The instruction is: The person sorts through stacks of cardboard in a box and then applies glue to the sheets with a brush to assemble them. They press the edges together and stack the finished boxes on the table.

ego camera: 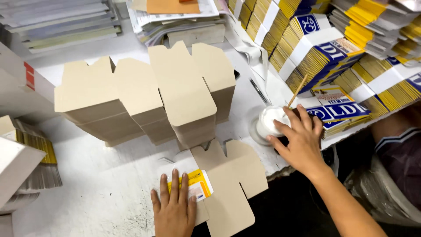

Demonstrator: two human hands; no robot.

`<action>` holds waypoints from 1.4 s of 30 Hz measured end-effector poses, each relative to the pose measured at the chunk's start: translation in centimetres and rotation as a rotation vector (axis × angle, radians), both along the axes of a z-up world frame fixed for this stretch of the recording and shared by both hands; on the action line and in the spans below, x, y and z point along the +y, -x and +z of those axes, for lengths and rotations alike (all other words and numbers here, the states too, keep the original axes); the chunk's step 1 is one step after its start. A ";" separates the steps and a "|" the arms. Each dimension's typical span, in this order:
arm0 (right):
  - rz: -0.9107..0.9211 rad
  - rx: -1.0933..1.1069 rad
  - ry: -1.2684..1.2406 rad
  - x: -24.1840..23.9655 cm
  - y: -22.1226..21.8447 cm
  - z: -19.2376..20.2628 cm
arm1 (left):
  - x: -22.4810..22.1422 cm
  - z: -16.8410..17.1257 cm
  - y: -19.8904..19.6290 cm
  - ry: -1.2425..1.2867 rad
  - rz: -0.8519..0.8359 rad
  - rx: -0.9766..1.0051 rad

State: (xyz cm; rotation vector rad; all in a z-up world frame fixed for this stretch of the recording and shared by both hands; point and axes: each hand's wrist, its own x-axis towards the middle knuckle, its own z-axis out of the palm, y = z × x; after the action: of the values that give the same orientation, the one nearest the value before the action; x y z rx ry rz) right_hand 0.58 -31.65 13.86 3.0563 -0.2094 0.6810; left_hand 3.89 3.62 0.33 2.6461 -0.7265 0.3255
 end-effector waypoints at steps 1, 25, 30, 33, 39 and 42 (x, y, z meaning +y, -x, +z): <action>0.005 -0.009 0.004 -0.2 -0.2 -0.1 | 0.0 -0.4 -0.1 0.004 0.005 -0.009; 0.305 0.378 -1.649 5.5 -0.8 -3.1 | 0.6 1.6 0.3 0.068 -0.052 0.090; 0.382 0.539 -1.458 9.7 -1.8 -4.8 | 0.6 -1.5 -0.6 0.086 -0.083 0.017; 0.476 0.472 -1.152 10.9 -1.9 -5.5 | 0.5 -2.3 -1.0 0.042 -0.072 0.059; 0.330 0.540 -1.012 12.0 -1.8 -3.8 | 0.4 -3.3 -1.4 -0.010 -0.039 0.091; 0.302 0.544 -1.031 12.1 -1.8 -3.3 | 0.2 -3.6 -1.4 -0.066 -0.026 0.142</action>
State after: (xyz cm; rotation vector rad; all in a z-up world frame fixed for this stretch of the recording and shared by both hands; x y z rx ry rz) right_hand 2.40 -19.57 10.54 4.1235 -0.1018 -0.4875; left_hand 5.32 3.85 -3.25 2.6862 -0.7366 0.1063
